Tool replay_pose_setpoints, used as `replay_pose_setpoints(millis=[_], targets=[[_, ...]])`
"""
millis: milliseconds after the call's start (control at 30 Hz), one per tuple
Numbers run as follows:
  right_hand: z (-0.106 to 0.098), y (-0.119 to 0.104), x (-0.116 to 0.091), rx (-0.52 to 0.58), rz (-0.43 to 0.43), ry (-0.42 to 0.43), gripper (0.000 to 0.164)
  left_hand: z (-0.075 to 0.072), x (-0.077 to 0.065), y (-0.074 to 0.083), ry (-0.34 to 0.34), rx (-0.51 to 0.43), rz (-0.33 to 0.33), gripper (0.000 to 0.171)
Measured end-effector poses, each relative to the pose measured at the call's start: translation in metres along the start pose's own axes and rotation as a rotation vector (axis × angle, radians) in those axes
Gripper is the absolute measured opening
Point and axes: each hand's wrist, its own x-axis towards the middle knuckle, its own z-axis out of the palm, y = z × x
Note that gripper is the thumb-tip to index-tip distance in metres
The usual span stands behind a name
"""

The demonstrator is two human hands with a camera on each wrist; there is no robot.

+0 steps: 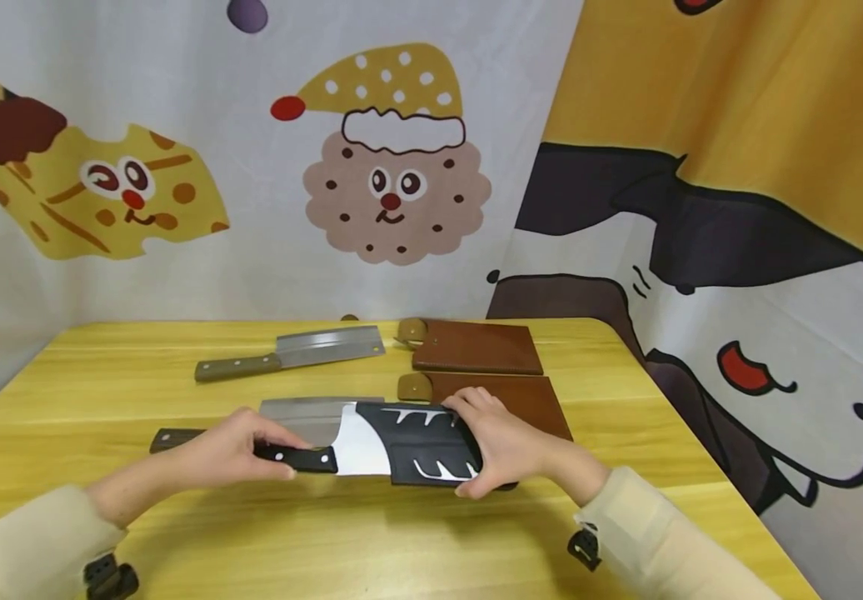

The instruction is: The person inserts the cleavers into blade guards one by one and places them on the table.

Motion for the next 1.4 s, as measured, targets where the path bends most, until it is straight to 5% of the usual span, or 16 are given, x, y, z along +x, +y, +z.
replay_pose_setpoints(millis=[633, 833, 1067, 1400], targets=[[0.005, 0.003, -0.001, 0.028, -0.023, -0.036, 0.093, 0.007, 0.007, 0.004, -0.032, -0.023, -0.027, 0.029], [0.002, 0.006, 0.001, 0.012, -0.04, -0.014, 0.093, 0.002, 0.003, -0.003, -0.064, -0.097, -0.059, 0.033], [0.006, 0.015, -0.011, 0.064, -0.027, -0.029, 0.093, -0.005, -0.012, -0.021, -0.021, -0.238, -0.105, 0.031], [0.024, 0.018, -0.023, 0.127, -0.02, -0.193, 0.094, 0.01, -0.023, -0.028, -0.173, -0.294, -0.102, 0.027]])
